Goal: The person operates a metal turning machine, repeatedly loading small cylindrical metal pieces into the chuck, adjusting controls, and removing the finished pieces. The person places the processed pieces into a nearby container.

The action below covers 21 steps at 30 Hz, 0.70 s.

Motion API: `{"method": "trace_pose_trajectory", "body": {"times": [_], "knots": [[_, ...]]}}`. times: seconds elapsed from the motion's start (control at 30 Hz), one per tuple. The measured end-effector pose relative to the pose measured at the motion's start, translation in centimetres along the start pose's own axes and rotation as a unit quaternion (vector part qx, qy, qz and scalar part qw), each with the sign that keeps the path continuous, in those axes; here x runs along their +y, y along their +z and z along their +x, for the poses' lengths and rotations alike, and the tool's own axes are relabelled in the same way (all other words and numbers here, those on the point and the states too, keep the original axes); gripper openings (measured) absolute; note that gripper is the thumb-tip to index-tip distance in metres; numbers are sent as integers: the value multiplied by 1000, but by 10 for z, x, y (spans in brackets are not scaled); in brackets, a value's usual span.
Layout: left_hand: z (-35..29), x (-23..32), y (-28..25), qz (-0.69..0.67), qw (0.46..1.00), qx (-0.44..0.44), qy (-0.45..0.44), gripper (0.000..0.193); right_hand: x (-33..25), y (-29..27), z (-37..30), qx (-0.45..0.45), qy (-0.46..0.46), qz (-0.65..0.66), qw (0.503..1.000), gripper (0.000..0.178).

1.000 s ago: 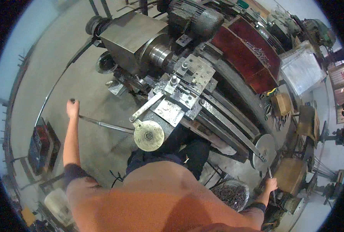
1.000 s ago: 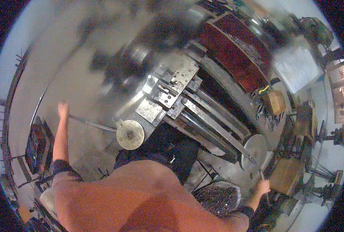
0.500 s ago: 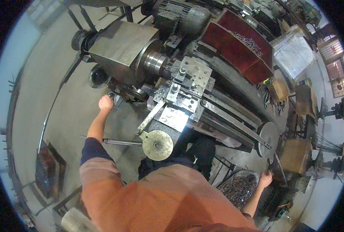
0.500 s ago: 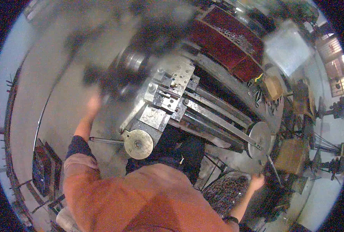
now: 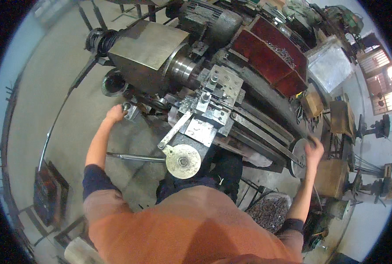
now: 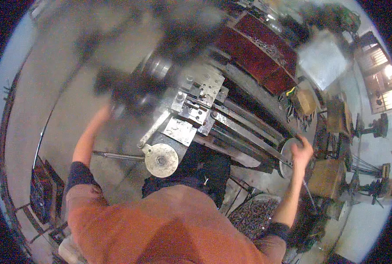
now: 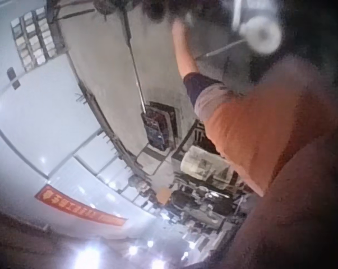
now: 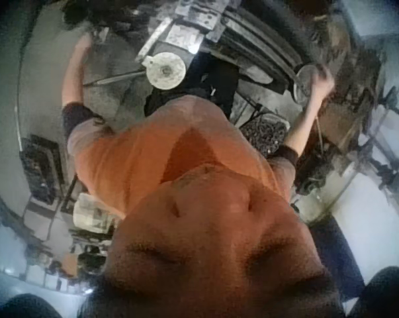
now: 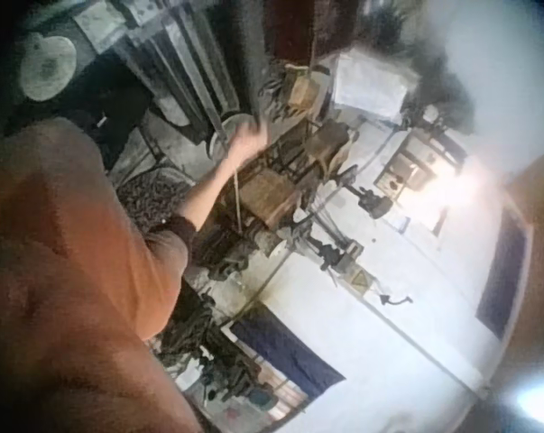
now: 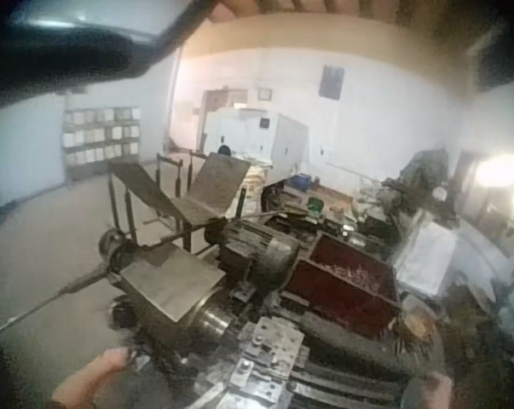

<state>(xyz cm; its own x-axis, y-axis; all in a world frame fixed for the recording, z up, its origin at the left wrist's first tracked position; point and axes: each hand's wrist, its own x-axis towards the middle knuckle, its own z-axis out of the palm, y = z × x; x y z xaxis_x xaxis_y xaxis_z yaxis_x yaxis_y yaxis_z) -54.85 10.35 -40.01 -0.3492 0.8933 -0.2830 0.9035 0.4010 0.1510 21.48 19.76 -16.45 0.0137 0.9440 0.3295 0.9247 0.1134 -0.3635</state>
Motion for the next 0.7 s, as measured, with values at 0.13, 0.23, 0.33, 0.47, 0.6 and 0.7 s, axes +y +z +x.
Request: {"method": "trace_pose_trajectory", "body": {"times": [0.13, 0.23, 0.33, 0.47, 0.6, 0.7], "knots": [[-56, -10, -109, -11, 992, 112, -53, 32, -160, 44, 60, -73, -197, 133, 969, 38], [-108, -75, -182, 77, 940, 316, -104, 33, -260, 83, 81, -132, -320, 203, 916, 35], [-153, -131, -197, 129, 933, 252, -222, 43, -329, 125, 87, -248, -310, 202, 895, 33], [-188, -183, -135, 84, 915, 300, -254, 48, -365, 179, 85, -321, -257, 130, 902, 29], [-205, -100, -134, 40, 907, 287, -305, 50, -366, 174, 79, -275, -296, 97, 910, 25], [-225, -45, -136, 5, 900, 274, -338, 51, -366, 172, 77, -274, -307, 88, 907, 24]]}}
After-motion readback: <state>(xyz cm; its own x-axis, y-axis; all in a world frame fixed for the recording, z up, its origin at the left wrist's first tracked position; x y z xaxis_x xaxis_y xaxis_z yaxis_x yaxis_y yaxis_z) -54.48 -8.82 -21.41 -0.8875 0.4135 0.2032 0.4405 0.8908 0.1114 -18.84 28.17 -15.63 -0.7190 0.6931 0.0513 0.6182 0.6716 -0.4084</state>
